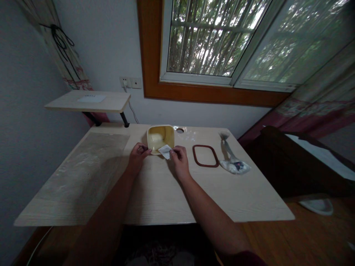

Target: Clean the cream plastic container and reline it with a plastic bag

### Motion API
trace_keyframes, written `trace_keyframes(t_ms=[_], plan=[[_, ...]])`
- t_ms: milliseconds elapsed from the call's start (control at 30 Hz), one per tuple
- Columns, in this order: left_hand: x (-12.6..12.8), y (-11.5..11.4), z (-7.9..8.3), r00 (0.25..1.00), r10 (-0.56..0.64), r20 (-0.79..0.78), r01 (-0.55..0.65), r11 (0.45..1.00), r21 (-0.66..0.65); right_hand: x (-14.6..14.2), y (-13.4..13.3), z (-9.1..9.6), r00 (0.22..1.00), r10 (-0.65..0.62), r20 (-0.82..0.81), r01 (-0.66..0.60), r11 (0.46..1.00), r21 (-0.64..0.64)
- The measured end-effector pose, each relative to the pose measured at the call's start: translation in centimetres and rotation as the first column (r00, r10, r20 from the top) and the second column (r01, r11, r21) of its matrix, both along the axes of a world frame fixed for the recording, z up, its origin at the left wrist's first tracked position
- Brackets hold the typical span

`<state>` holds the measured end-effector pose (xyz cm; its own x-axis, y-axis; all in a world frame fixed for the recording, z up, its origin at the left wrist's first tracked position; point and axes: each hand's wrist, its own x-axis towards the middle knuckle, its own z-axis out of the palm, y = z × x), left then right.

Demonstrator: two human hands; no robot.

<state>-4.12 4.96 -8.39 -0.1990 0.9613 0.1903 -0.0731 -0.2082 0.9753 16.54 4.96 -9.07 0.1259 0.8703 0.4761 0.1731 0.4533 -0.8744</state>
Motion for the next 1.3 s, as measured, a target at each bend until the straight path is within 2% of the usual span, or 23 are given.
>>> trace_keyframes(t_ms=[133,233,500,633,867,1033,1200,1300], plan=[[0.2,0.0,0.3,0.999,0.003,-0.052,-0.003,1.0,0.005,0.0,-0.2,0.0,1.0,-0.019,-0.02,0.018,1.0,-0.019],[0.3,0.0,0.2,0.999,-0.012,-0.039,0.013,1.0,0.024,0.0,-0.4,0.3,0.997,-0.079,0.003,0.08,0.997,-0.018],[0.7,0.1,0.1,0.998,-0.056,-0.024,0.056,0.998,0.012,1.5,-1.3,1.3,0.963,-0.195,0.186,0.161,0.97,0.183],[1.1,-0.1,0.2,0.995,-0.065,-0.07,0.066,0.998,0.009,2.1,-1.2,1.6,0.92,-0.176,0.35,0.094,0.967,0.238],[1.4,-0.4,0.6,0.992,-0.065,-0.109,0.062,0.998,-0.024,0.4,-1.5,1.3,0.794,-0.03,0.608,-0.087,0.983,0.162],[1.4,-0.3,0.4,0.994,-0.05,-0.093,0.045,0.998,-0.054,-0.4,-2.3,1.2,0.65,-0.001,0.76,-0.097,0.992,0.084],[1.5,-0.3,0.2,0.994,-0.07,-0.086,0.064,0.995,-0.071,-0.8,-3.1,2.2,0.54,0.068,0.839,-0.138,0.99,0.009],[1.4,-0.3,0.2,0.996,-0.067,-0.067,0.063,0.996,-0.069,-1.0,-3.5,3.0,0.473,0.072,0.878,-0.087,0.996,-0.034]])
